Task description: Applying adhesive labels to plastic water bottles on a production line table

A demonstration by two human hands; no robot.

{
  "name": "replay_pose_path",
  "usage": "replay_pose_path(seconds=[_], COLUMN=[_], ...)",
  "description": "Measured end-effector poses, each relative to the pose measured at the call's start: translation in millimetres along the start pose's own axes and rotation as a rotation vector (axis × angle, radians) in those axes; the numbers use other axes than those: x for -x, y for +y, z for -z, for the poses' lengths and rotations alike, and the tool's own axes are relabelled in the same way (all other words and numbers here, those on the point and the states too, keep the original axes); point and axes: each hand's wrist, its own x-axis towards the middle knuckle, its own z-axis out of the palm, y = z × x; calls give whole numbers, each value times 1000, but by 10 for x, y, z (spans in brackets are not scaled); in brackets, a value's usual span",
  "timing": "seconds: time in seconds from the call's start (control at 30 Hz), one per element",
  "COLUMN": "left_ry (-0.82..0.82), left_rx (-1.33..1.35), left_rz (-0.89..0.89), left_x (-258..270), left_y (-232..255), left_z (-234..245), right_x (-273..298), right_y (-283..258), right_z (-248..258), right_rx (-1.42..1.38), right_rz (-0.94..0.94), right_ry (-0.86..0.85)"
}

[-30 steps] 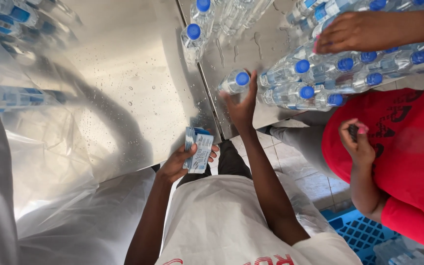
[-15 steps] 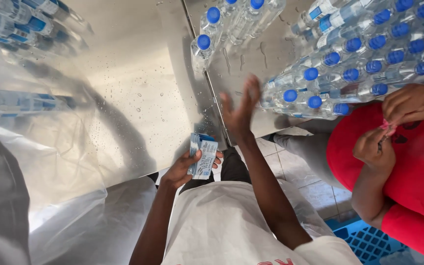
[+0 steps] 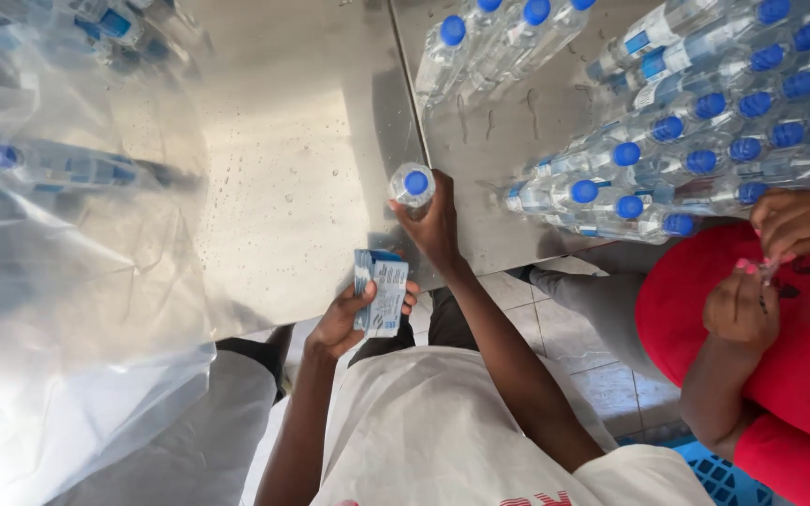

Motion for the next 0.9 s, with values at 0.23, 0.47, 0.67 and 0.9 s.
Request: replay_pose_path(seconds=[0.23, 0.47, 0.67, 0.9], left_ry=[23, -4, -28, 36], left_rx=[-35, -67, -72, 46], left_rz=[18, 84, 57, -149], left_x=[23, 54, -12, -3], left_y=[-55, -227, -218, -43], left_z=[131, 55, 38, -185], right_x=[285, 326, -115, -544], right_y=[-697, -1047, -1225, -1604], right_z=[769, 1214, 1438, 1390], right_rx=[-105, -301, -262, -443], right_rz=[-97, -50, -5, 226], right_ry=[-97, -545, -524, -483])
